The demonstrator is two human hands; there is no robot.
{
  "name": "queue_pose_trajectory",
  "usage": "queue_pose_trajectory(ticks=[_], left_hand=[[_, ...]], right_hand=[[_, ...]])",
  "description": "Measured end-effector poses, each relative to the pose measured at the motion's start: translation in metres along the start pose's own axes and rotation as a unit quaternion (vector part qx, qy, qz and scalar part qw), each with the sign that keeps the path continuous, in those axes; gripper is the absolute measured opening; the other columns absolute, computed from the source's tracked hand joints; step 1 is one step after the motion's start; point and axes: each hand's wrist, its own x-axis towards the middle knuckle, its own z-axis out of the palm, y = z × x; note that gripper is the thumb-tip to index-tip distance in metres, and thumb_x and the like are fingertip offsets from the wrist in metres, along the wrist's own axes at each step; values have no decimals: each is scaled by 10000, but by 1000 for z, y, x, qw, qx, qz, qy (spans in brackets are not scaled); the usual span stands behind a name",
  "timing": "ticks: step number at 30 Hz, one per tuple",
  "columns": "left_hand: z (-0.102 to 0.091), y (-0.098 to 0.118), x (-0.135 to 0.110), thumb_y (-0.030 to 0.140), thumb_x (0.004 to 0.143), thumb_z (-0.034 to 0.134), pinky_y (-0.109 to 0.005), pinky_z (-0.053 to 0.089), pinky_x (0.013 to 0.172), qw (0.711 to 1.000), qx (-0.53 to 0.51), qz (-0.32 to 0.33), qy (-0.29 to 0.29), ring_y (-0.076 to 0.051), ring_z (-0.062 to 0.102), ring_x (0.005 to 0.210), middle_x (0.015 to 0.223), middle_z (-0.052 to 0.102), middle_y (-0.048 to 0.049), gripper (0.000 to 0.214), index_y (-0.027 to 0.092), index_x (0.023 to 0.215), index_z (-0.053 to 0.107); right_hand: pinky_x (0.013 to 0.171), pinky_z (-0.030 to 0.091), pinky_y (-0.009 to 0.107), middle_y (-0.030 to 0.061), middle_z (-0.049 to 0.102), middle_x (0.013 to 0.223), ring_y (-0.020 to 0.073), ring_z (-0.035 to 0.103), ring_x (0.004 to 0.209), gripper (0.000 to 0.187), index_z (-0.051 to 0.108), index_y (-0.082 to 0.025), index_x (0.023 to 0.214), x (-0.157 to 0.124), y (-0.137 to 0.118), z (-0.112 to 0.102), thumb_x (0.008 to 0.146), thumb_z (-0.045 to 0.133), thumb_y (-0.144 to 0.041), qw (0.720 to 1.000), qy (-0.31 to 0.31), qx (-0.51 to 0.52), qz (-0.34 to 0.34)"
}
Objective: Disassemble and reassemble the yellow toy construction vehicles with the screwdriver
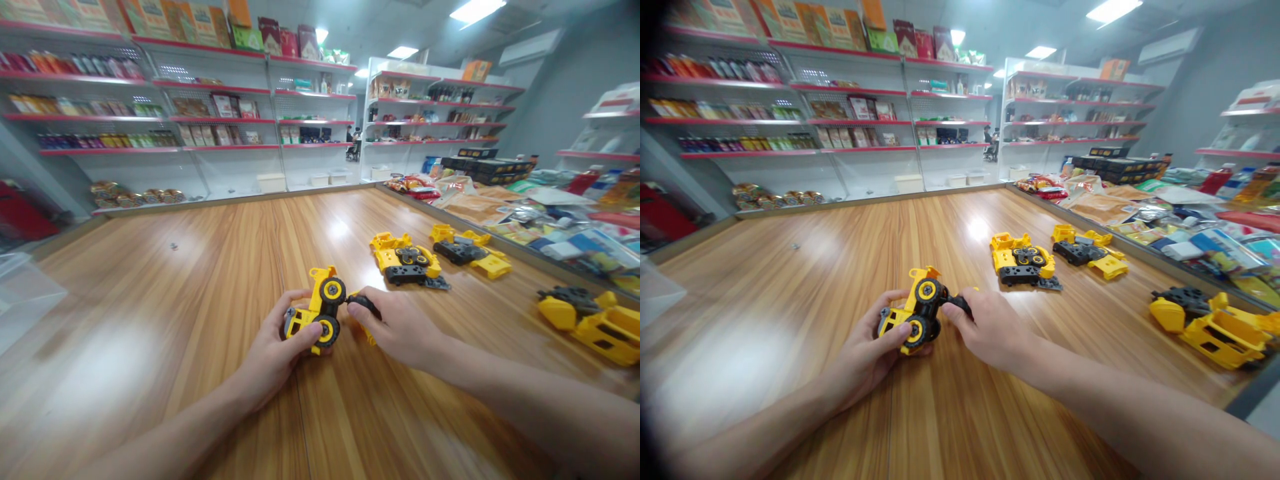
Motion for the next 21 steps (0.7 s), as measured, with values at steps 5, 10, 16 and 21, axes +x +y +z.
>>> queue_pose_trajectory(ticks=[5,10,16,21], left_hand=[[0,0,0,214,850,677,-353,576,749,1000,-4,-3,0,-174,647,869,1028,641,-23,395,290,1182,478],[0,0,-1,211,845,680,-352,574,752,1000,-2,0,3,-175,651,863,1029,644,-27,389,284,1177,490],[0,0,-1,222,816,709,-341,576,733,1000,-1,0,10,-186,658,856,1008,650,-29,409,282,1165,504],[0,0,-1,219,826,700,-343,576,745,1000,5,6,10,-178,650,870,1040,643,-30,416,283,1179,489]], right_hand=[[569,298,264,3,598,670,132,527,615,392,583,-178,774,1,-6,-4,993,392,-442,1000,-8,13,-13],[521,253,258,-26,498,570,103,443,534,484,477,-177,629,3,-6,-5,997,361,-468,999,-11,42,-23],[476,245,246,-39,429,505,94,407,479,541,463,-176,588,4,-1,0,990,333,-513,990,-46,131,17],[545,329,249,-12,573,625,123,510,578,406,591,-170,767,2,-3,-1,987,398,-451,994,-21,110,11]])
